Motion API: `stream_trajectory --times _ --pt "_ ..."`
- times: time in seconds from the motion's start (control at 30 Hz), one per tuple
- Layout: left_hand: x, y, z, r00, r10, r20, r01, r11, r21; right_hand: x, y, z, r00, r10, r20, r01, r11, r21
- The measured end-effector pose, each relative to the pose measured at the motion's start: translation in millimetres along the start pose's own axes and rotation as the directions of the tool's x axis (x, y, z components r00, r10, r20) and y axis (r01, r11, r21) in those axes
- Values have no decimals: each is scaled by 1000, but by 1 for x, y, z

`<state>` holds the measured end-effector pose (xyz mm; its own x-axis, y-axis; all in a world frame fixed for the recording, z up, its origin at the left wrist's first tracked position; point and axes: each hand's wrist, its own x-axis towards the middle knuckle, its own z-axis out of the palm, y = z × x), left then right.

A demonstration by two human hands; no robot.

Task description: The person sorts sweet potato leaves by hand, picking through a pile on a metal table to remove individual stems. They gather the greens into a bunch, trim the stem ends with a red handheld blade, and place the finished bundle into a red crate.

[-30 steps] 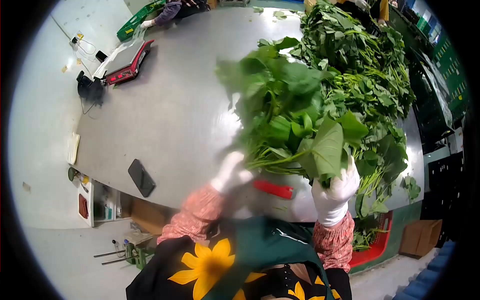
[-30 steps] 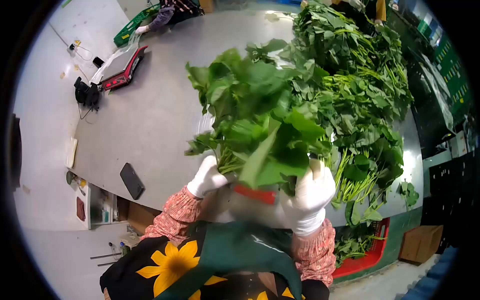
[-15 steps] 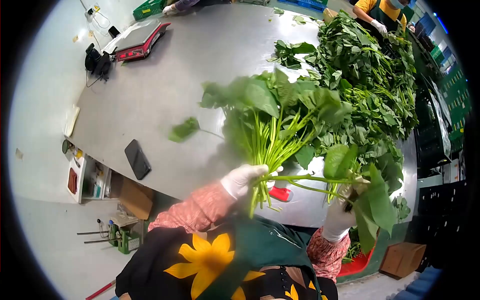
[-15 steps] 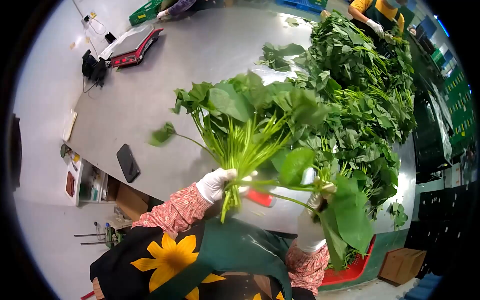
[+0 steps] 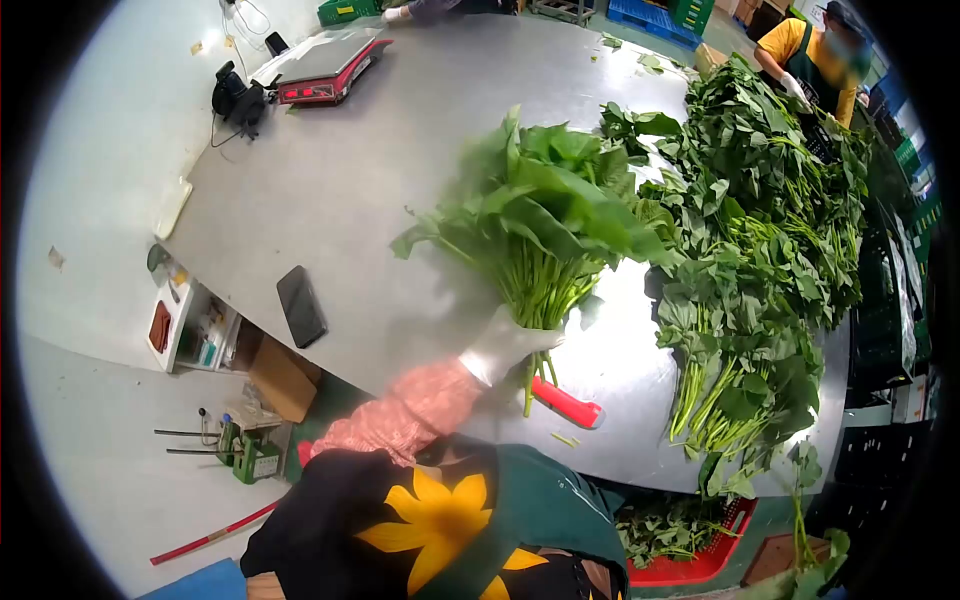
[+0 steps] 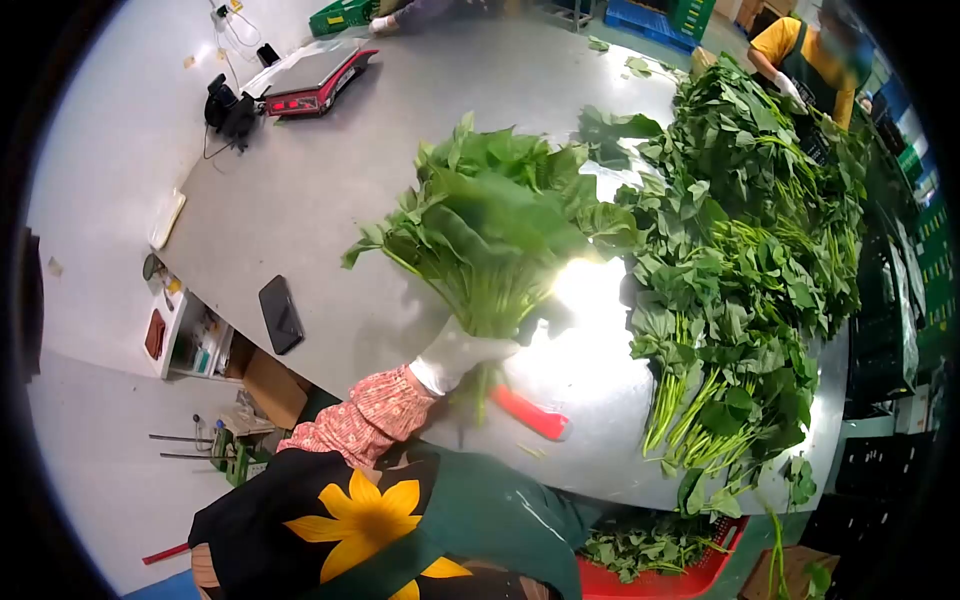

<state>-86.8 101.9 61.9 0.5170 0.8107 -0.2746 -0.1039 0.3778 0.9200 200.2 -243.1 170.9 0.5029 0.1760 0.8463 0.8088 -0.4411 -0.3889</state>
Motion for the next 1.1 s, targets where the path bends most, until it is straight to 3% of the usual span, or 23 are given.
stream_trajectory --times 0.13,0.17,0.23,0.27,0.3,0.33,0.37,0.4,0.43,0.47,0.5,0.53,0.57,0.63,0.7,0.73,0.83,0.87,0.97,1.0,1.1 --pt "4 4 1 978 145 -149 -119 978 169 -1 36 -54 979 136 149 -97 965 -243" --pt "8 1 -2 986 106 -128 -77 973 217 -2 45 -61 950 200 241 -119 942 -315" --pt "13 6 -6 996 27 -87 2 950 311 -15 67 -67 831 342 439 -116 878 -464" --pt "5 18 -1 994 -4 -112 60 864 500 -32 94 -62 730 430 531 -69 820 -568" --pt "12 -2 -10 991 87 -101 -38 911 410 -80 192 -54 680 456 573 -226 875 -429" --pt "20 -33 -24 978 178 -104 -138 940 313 -85 165 -42 643 405 651 -76 879 -471" --pt "26 -63 -38 956 269 -121 -239 947 214 -97 177 -38 526 391 755 -22 894 -448" --pt "7 -42 -23 945 319 -70 -325 937 -123 -108 177 -33 438 403 803 36 885 -464" --pt "1 -31 -20 946 311 -91 -317 947 -48 -120 175 -27 348 414 841 92 878 -470" --pt "-4 -20 -16 946 304 -113 -303 953 26 -129 187 -23 343 387 856 2 911 -413" --pt "1 -23 -22 941 253 -223 -121 870 478 -136 199 -20 341 362 868 -90 931 -353" --pt "-4 -16 -22 947 162 -276 15 840 543 -138 200 -13 292 476 829 -390 851 -351" --pt "-5 -16 -24 939 217 -268 -11 795 606 -129 197 -11 365 357 860 -144 934 -327" --pt "2 -39 -35 909 338 -242 -96 738 668 -62 86 -5 395 303 867 48 936 -349" --pt "16 -80 -53 860 460 -221 -206 710 674 -52 78 -5 402 333 853 -45 937 -345" --pt "44 -128 -90 903 398 -163 -319 873 368 -50 76 -4 405 334 851 -41 937 -347" --pt "29 -91 -73 816 553 -171 -299 656 693 -55 76 1 394 332 857 -12 934 -356" --pt "33 -87 -78 843 490 -222 -172 636 752 -54 68 4 390 305 869 12 942 -336" --pt "43 -93 -73 624 778 -78 -343 362 867 -63 65 11 362 312 878 -67 949 -309" --pt "41 -93 -74 620 782 -65 -358 356 863 -61 58 12 363 290 886 -11 952 -307" --pt "26 -68 -66 696 713 -78 -353 435 828 -62 57 18 325 304 895 -32 950 -311"
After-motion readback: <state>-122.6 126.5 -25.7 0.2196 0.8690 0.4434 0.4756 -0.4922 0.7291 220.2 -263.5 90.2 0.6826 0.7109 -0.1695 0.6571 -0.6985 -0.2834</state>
